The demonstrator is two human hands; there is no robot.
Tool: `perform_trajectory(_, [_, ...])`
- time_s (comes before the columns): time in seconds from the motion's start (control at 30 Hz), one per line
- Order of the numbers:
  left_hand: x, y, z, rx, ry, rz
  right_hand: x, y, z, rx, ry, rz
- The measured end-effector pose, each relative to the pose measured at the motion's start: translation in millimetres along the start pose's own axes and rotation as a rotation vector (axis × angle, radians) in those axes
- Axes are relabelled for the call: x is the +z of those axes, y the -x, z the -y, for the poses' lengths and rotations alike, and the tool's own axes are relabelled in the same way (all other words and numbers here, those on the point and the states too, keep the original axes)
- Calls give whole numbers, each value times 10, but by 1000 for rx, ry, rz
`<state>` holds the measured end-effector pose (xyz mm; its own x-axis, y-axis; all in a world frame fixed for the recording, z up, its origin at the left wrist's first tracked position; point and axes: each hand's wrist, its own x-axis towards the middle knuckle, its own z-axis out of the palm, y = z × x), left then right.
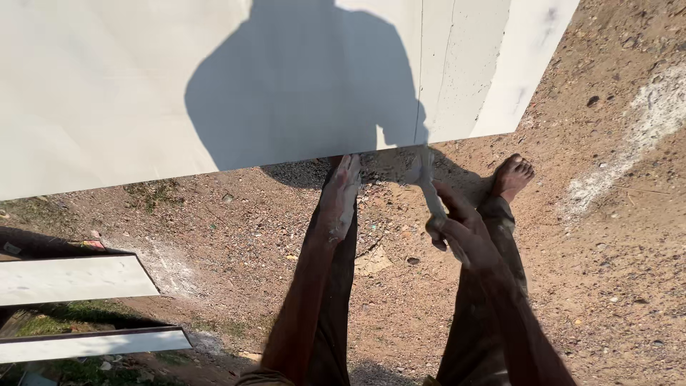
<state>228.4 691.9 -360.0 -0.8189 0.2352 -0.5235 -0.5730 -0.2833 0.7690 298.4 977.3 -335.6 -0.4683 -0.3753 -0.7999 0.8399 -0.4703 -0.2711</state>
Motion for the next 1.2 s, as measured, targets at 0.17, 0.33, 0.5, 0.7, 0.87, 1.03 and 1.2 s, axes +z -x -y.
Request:
perform_trajectory(0.17, [959, -520, 127, -430, 735, 303, -328, 718, 823, -203, -410, 308])
perform_trajectory(0.33, [2025, -482, 245, -285, 1255, 171, -248, 1156, 1328, -283, 230, -9])
perform_trajectory(0.5, [2579, -699, 161, -79, 1069, -40, 31, 1273, 1184, -698, 1175, -196])
perform_trajectory(0.7, [2529, -653, -361, -89, 1064, 59, -699, 1368, 1324, -531, 1095, -81])
perform_trajectory(0.87, [2611, -664, -290, -332, 507, 262, -991, 1356, 1335, -174, -48, -93])
perform_trajectory(1.03, [2392, -875, 91, -416, 918, 636, -861, 1319, 1529, 158, 181, -24])
perform_trajectory(1.2, [1982, -624, 496, -489, 154, 507, -534, 1379, 1323, 332, -1063, 717])
